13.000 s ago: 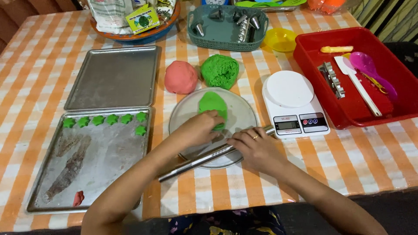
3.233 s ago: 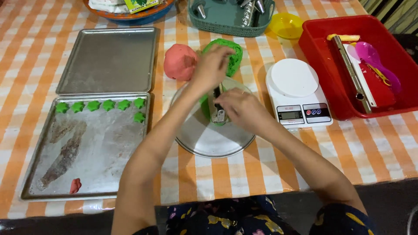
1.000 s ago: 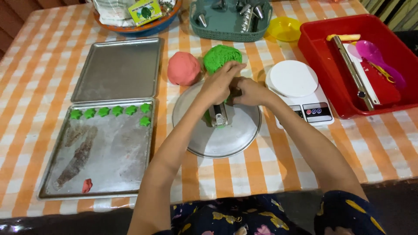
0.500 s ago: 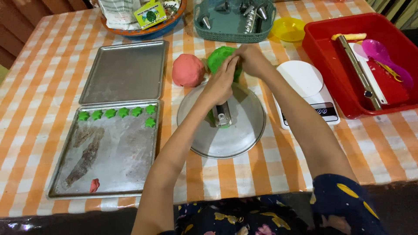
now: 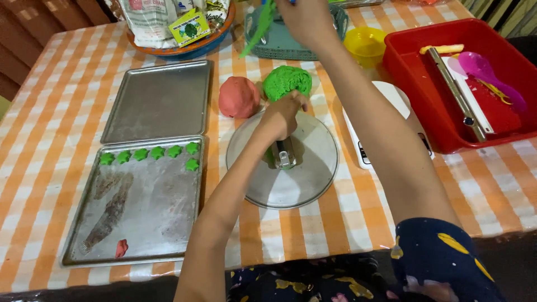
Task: Rolling out green dough and using a star-shaped cutter to create stars, then placing them on a tray.
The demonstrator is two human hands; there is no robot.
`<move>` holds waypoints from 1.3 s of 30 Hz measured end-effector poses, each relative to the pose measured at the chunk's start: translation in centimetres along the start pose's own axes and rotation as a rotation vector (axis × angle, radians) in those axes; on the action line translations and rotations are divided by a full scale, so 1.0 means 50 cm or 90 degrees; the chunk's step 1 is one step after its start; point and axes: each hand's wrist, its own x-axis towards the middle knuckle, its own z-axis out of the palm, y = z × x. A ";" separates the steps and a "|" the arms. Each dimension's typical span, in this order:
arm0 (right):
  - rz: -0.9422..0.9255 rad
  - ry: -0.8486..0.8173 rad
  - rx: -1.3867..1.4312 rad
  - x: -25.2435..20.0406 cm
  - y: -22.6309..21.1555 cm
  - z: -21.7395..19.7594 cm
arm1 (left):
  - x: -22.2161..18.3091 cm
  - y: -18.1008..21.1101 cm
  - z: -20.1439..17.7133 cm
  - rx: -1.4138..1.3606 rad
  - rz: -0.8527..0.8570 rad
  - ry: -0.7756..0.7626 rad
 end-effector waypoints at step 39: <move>0.412 -0.353 0.023 -0.419 -0.041 0.057 | -0.026 0.012 0.011 -0.016 0.208 0.241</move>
